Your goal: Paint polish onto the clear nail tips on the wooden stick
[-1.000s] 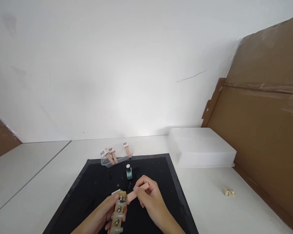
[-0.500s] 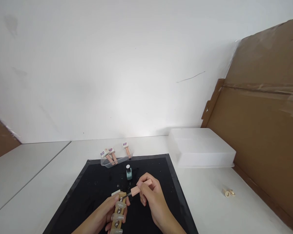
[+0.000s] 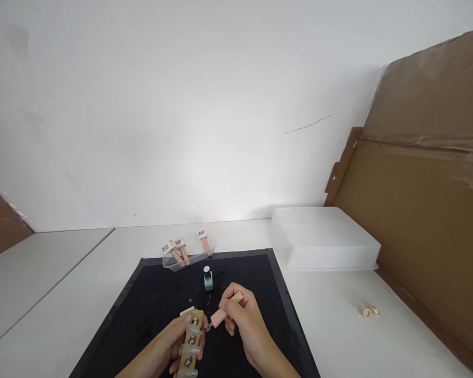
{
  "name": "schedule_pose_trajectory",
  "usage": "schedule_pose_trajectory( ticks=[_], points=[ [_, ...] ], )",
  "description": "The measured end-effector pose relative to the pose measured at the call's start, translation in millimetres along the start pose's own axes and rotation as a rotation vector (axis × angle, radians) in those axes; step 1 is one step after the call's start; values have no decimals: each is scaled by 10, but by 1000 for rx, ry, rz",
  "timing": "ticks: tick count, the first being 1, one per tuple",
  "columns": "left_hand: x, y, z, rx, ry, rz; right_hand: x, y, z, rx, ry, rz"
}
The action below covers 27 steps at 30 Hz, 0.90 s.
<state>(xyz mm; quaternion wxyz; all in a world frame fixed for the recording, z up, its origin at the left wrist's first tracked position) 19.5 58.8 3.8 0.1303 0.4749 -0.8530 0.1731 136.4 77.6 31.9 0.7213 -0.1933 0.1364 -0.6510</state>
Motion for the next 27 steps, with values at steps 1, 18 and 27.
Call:
schedule_pose_trajectory(
  ticks=[1,18,27],
  points=[
    [3,-4,-2,3,0,4,0,4,9,-7,4,-3],
    [-30,-9,14,13,-1,-29,96,-128,237,193,198,110],
    [-32,28,44,28,22,-46,67,-3,228,146,262,17]
  ],
)
Point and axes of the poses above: each hand's wrist, its own x-axis away from the middle knuckle, its own y-axis out of the back of the hand, z = x × y, the point moved 8 cm from there along -x, towards the middle knuckle, and after that the axes turned 4 degrees about -x, right-handed, at the moved point
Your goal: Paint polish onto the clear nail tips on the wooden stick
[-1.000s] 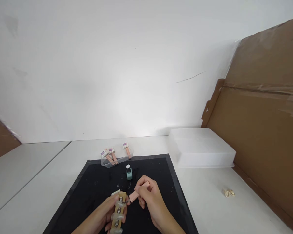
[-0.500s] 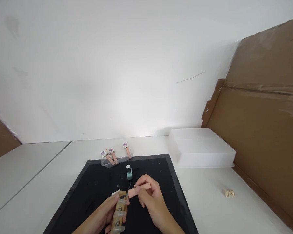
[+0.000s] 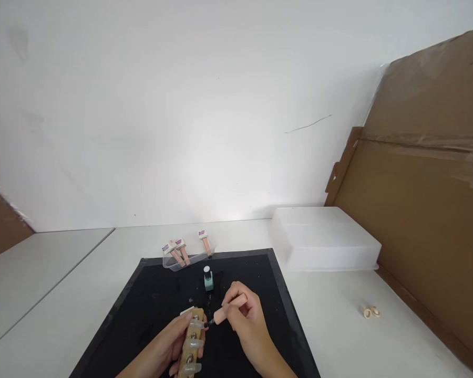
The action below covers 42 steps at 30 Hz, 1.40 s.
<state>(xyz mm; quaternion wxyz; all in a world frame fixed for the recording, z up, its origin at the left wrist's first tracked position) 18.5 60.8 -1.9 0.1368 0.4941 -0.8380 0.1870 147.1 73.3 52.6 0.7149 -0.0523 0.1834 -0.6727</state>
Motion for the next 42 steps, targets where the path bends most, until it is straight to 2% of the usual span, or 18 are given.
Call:
schedule_pose_trajectory(
  ticks=[4,9,14,19,23,29,35,42],
  points=[
    [-6,9,15,0,16,-15,14,-7,-30,-44,14,38],
    [-4,-21,-16,-14,10,-14,28,-92,-6,14,-31,99],
    [-6,-14,4,-5,7,-10,7,-58,55,63,-15,23],
    [1,-3,25,-11,12,8,-6,37,-10,29,-17,-42],
    [11,4,10,-4,9,1,16,38,13,26,55,-2],
    [-1,-40,-24,-14,18,9,53,-123,211,161,164,134],
    [-16,-41,-9,10,21,9,38,-150,293,227,221,111],
    [-25,8,9,19,12,-21,41,-80,228,205,208,77]
  ],
)
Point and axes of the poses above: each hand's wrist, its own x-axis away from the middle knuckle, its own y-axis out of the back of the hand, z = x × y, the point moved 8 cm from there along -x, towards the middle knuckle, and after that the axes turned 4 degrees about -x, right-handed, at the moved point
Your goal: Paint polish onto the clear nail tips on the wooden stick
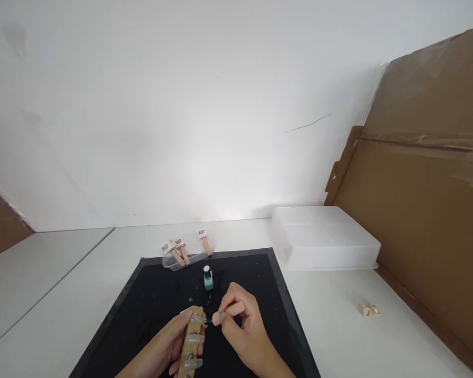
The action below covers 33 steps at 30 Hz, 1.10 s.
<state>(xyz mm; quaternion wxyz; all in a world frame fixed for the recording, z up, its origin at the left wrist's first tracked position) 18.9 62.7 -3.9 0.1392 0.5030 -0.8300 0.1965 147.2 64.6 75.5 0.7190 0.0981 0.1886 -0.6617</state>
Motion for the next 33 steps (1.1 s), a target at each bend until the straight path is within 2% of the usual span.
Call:
schedule_pose_trajectory(
  ticks=[6,12,17,22,33],
  points=[
    [-10,12,2,4,9,-3,21,-3,3,-67,-8,37],
    [-14,-34,5,7,19,13,4,-94,110,7,48,99],
    [17,-39,-27,20,32,-16,-4,-75,97,59,88,72],
    [22,-17,-16,34,39,-24,-3,-23,23,55,60,27],
    [15,8,7,48,43,-21,22,-1,-48,-111,-14,18]
  ],
)
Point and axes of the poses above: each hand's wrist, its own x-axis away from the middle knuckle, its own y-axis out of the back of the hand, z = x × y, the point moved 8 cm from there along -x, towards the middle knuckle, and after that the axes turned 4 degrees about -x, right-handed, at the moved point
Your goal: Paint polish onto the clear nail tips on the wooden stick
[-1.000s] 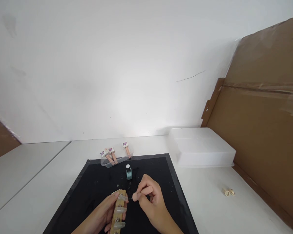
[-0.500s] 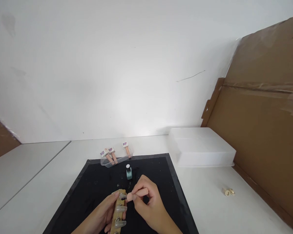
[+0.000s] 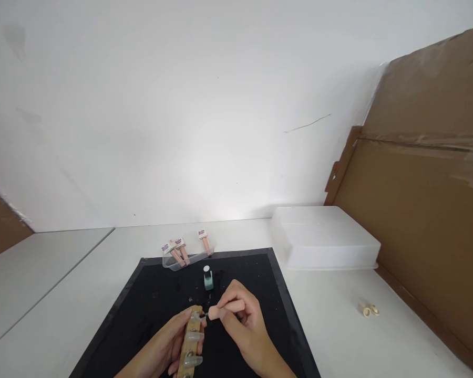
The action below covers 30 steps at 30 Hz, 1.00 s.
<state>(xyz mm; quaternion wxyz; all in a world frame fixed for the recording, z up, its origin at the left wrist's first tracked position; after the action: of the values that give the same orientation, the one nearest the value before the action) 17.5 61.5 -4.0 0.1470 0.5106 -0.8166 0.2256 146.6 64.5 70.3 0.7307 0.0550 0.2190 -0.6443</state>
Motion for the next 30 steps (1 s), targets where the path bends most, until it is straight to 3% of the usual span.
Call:
schedule_pose_trajectory(
  ticks=[4,9,19,25,30],
  points=[
    [-7,-19,6,2,7,4,0,-30,14,27,6,36],
    [3,-14,-4,-7,1,-4,-29,-8,-13,41,-47,-14],
    [12,2,9,-9,11,14,1,37,-141,-124,-75,-34],
    [11,-19,7,-19,14,11,-19,-19,-79,-61,-103,15],
    [15,-5,18,-10,20,5,-48,-24,-66,-53,-159,-23]
  ],
)
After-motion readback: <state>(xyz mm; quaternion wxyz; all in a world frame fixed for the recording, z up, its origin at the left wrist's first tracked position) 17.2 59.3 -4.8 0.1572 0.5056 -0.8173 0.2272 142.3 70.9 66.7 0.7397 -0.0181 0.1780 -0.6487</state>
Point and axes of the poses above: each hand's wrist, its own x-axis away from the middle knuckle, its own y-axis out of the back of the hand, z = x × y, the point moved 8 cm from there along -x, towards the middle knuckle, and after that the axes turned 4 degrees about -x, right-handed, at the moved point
